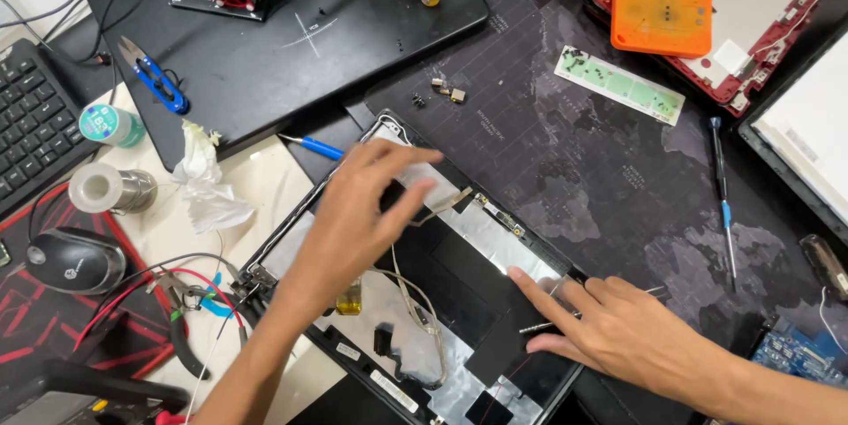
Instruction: The person works on the back of a disassembled laptop display panel on a repair bench. They route a flat cable across the panel, use a small tool on a connector, apply tape from an orange tape dispenser over the panel and cable, and press the tape and foil shielding down by hand.
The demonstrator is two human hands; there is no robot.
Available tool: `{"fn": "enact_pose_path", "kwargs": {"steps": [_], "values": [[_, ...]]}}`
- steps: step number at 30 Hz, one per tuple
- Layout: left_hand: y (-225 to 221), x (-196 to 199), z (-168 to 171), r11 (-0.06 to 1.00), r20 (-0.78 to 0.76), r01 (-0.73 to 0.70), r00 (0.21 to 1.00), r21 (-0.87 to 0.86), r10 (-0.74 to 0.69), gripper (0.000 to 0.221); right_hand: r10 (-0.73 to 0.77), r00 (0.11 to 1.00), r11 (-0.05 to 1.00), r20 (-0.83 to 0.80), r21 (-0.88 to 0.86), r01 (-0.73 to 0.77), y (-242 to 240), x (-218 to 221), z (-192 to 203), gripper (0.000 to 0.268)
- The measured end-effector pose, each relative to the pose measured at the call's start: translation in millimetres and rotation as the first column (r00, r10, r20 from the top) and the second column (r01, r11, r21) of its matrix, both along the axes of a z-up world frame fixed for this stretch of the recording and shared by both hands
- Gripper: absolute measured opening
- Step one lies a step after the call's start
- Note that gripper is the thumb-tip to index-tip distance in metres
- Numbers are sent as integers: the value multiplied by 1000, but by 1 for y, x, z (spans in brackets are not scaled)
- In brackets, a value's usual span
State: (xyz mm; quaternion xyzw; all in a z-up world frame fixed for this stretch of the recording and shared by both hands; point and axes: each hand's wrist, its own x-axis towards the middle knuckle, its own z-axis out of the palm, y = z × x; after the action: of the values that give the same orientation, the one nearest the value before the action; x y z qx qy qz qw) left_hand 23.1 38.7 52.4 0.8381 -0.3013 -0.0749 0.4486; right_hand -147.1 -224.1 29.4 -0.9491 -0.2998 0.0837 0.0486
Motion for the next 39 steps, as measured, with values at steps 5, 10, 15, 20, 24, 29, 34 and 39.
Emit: {"fn": "enact_pose_path", "kwargs": {"steps": [5,10,15,20,24,29,34,39], "values": [[16,2,-6,957,315,-199,941,213,125,33,-63,994,983,-89,-180,46,2,17,16,83],[19,-8,-9,901,365,-294,915,318,170,36,-55,983,969,173,-230,94,-15,58,41,79],[8,-20,5,913,405,-287,901,289,155,31,281,870,959,404,-162,-234,-16,62,52,44],[-6,-36,30,987,-75,86,992,-137,-97,25,647,574,736,502,-218,-641,21,68,79,28],[-10,-51,27,831,-542,166,687,-531,-484,26,675,486,688,556,-235,-687,39,69,80,35],[-10,-53,20,788,-660,73,503,-611,-558,23,691,523,679,500,-199,-707,46,65,77,38],[-7,-52,19,784,-681,76,448,-616,-579,18,722,489,667,489,-302,-681,52,66,86,29],[-7,-52,23,774,-693,50,412,-632,-592,17,748,477,643,462,-324,-694,53,65,86,27]]}}
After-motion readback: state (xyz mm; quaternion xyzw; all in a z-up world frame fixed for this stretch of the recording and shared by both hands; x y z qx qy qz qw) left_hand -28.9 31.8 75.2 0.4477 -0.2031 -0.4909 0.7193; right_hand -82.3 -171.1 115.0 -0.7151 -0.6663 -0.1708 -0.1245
